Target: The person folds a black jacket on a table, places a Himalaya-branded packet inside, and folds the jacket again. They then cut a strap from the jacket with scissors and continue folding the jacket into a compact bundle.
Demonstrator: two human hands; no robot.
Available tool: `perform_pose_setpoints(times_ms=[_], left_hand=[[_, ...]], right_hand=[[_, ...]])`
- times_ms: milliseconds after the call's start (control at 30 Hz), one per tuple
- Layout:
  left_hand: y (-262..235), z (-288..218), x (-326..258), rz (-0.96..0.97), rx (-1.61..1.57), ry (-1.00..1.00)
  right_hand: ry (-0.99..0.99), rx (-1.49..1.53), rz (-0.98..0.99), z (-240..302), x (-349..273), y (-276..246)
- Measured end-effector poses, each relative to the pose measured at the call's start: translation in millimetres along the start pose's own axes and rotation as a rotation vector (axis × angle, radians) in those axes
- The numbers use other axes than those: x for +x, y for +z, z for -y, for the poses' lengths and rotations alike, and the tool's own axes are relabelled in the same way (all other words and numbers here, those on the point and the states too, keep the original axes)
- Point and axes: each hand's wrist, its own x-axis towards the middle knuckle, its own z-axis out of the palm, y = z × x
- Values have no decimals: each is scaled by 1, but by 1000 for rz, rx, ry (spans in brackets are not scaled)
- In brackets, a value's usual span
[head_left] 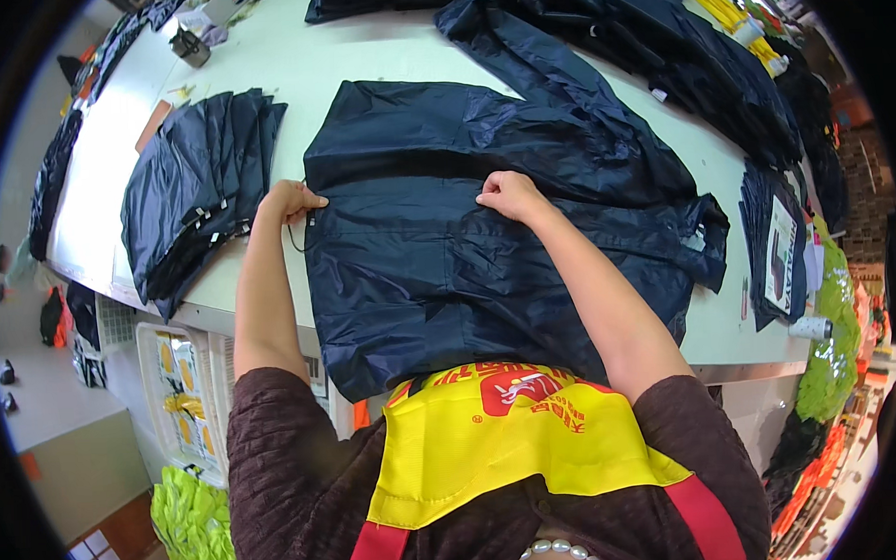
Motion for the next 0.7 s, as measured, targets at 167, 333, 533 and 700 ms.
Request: perform_pose_setpoints(times_ms=[167, 333, 533, 700], left_hand=[[7, -25, 6, 15, 187, -111], [41, -5, -59, -625, 399, 147], [124, -63, -97, -768, 311, 547], [166, -108, -149, -750, 304, 849]], right_hand=[[-331, 494, -96, 21, -49, -46], [-936, 202, -116, 126, -210, -231], [-325, -343, -196, 3, -381, -280], [160, -409, -377, -141, -459, -261]])
